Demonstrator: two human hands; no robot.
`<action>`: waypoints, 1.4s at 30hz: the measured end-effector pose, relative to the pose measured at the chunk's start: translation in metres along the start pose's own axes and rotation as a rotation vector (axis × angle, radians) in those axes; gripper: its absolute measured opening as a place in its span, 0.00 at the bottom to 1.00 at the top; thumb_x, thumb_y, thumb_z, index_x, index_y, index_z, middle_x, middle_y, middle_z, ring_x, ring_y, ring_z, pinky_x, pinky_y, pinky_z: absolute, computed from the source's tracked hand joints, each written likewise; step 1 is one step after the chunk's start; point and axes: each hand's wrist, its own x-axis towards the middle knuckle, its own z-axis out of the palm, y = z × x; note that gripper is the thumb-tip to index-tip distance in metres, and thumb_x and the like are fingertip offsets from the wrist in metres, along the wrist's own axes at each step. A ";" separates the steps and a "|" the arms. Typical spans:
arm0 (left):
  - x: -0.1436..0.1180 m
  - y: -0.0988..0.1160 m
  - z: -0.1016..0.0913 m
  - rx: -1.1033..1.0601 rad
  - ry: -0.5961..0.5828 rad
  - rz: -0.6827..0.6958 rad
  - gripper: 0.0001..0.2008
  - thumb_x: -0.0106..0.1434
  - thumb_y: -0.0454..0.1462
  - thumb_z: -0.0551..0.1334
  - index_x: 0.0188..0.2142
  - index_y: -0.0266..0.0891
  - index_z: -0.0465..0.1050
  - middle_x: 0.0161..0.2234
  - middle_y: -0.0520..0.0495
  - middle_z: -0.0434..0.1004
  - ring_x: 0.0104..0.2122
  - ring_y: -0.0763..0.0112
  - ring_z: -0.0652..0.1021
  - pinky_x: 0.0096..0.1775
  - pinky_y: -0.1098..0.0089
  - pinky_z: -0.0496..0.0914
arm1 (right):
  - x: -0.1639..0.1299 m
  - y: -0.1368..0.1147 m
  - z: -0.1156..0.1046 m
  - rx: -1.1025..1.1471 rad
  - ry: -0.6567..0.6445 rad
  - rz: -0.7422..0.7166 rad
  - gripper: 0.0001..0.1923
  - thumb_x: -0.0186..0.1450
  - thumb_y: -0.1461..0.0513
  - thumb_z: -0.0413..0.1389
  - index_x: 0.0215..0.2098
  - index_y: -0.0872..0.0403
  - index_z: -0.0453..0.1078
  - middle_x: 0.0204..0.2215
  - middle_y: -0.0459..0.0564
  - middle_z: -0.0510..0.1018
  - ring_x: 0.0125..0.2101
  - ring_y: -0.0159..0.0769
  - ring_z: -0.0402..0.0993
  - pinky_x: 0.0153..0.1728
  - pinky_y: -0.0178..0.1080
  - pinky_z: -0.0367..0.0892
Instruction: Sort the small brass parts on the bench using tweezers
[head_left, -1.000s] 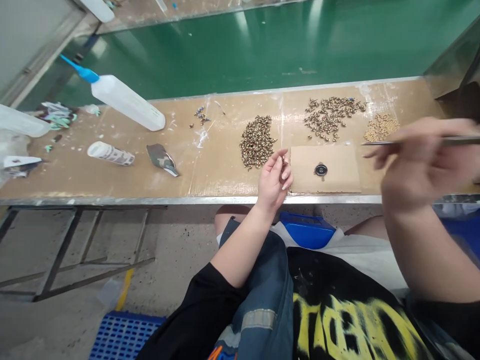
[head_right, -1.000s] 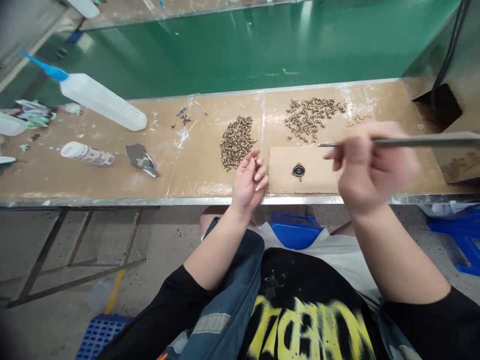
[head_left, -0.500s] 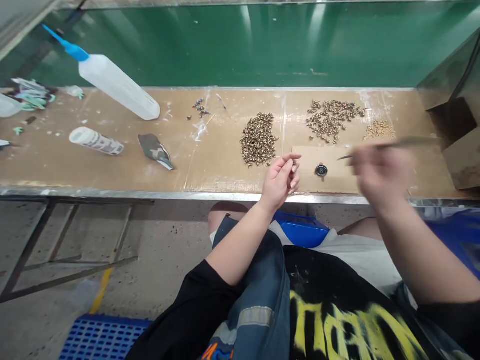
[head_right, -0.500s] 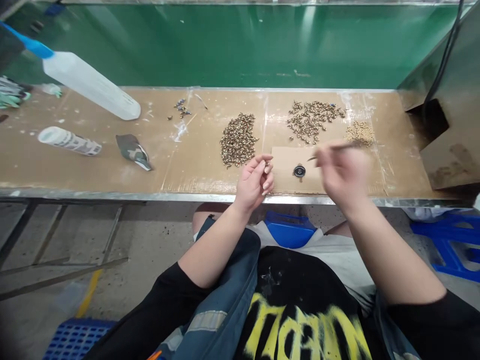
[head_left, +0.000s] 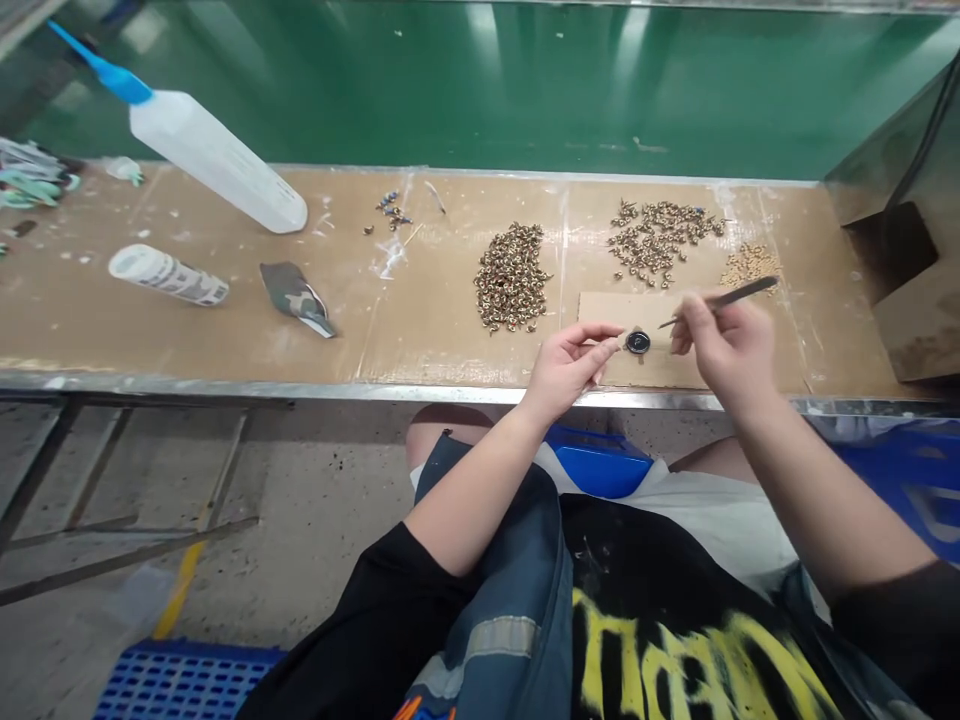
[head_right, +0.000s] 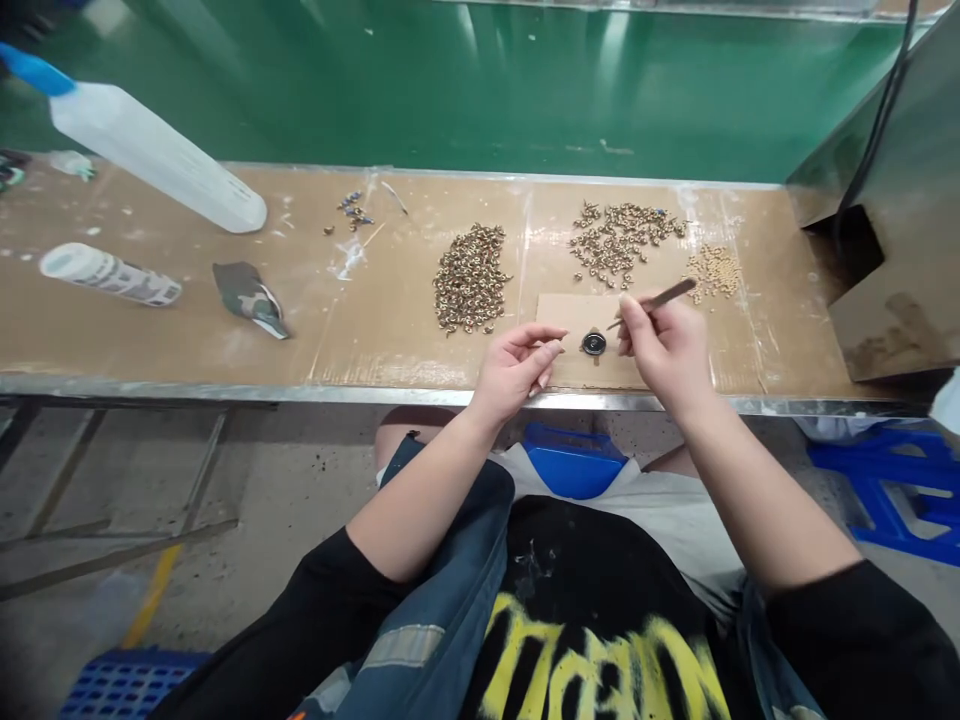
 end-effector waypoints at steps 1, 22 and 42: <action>0.000 0.000 0.001 0.013 0.004 -0.007 0.19 0.63 0.48 0.74 0.45 0.37 0.82 0.18 0.57 0.68 0.15 0.82 0.66 0.18 0.78 0.59 | 0.000 0.000 0.001 -0.007 0.050 -0.003 0.21 0.76 0.46 0.58 0.33 0.51 0.75 0.21 0.46 0.77 0.21 0.35 0.75 0.25 0.38 0.72; 0.000 -0.001 0.009 0.144 0.022 0.023 0.15 0.65 0.44 0.73 0.45 0.38 0.79 0.33 0.47 0.83 0.22 0.80 0.75 0.21 0.78 0.66 | -0.016 0.027 0.042 0.376 0.103 0.102 0.28 0.70 0.35 0.56 0.31 0.48 0.68 0.19 0.42 0.69 0.14 0.31 0.64 0.12 0.36 0.58; 0.001 0.003 0.007 0.174 0.071 -0.011 0.14 0.62 0.45 0.75 0.41 0.39 0.85 0.25 0.51 0.81 0.17 0.81 0.73 0.19 0.78 0.68 | -0.021 0.024 0.042 0.333 0.108 0.112 0.29 0.71 0.34 0.53 0.32 0.47 0.69 0.21 0.44 0.70 0.16 0.33 0.65 0.15 0.38 0.62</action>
